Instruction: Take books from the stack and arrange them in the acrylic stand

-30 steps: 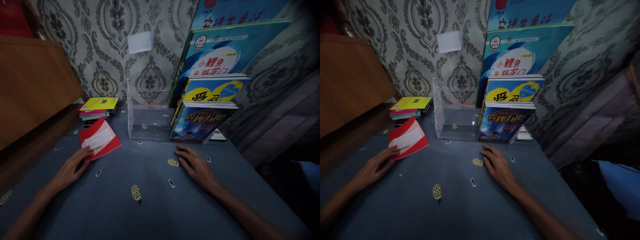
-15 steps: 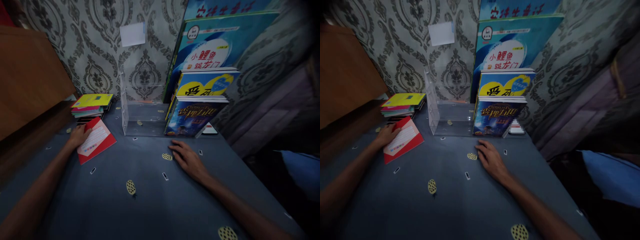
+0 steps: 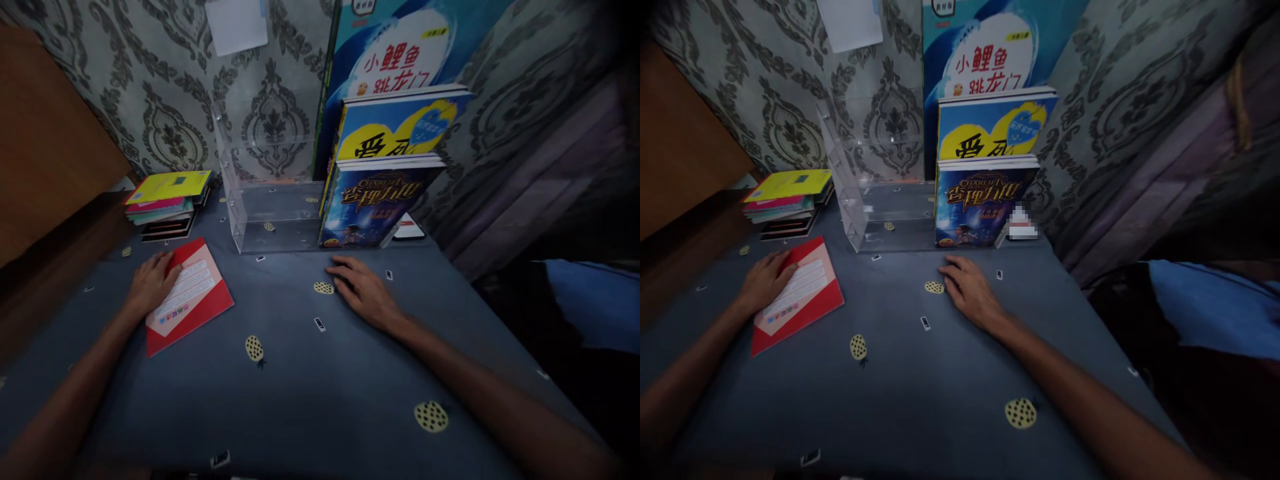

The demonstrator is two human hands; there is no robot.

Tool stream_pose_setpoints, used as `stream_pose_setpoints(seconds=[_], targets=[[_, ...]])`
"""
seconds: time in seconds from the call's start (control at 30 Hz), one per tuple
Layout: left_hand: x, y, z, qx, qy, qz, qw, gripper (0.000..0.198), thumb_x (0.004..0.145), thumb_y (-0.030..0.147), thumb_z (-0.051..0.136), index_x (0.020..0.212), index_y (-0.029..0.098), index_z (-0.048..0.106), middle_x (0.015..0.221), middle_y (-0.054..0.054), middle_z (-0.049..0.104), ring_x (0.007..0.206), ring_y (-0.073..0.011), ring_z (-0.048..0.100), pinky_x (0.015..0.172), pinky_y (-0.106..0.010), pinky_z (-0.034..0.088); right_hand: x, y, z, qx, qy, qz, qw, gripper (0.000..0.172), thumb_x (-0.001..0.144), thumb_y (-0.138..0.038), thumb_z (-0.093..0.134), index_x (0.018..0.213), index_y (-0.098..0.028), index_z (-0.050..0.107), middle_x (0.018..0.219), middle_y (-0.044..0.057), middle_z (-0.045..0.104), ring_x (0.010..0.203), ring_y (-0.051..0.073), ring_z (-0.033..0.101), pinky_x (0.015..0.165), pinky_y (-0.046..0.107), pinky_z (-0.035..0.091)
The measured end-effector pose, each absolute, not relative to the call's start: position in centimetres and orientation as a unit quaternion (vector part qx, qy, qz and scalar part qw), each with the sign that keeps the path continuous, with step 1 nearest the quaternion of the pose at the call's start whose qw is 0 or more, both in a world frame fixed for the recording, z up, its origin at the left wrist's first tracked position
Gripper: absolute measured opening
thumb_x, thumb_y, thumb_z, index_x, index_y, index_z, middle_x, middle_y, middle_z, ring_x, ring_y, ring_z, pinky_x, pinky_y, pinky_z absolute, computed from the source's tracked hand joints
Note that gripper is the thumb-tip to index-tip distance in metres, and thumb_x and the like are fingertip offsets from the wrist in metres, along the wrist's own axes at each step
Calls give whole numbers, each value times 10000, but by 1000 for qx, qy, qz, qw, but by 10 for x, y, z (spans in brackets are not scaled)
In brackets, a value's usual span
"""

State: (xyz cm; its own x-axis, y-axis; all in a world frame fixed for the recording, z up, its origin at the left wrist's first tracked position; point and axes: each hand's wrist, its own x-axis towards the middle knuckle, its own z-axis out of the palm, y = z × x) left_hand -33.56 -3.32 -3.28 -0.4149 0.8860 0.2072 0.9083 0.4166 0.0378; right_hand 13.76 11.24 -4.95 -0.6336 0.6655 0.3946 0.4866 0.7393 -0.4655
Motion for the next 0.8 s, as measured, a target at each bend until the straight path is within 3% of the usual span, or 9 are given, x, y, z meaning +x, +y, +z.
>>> stream_pose_setpoints(seconds=[0.2,0.8], targets=[[-302,-47,-32,-572,-811,-95,77,735,954,566,263,1431,86,549,1485,-204,548,1395,-341,501,1168,-493,387,138,115,-53,-303,-896,143,293,338,984,-251,467,1195,-181,720,1326,172,650,1251,324,628,1055,565,526],[-216,-64,-33,-672,-726,-142,41,632,1016,554,327,1465,155,522,1521,-171,529,1427,-338,470,1179,-558,373,136,112,-51,-303,-897,140,290,318,967,-213,493,1183,-156,719,1311,182,656,1218,325,642,1042,564,532]])
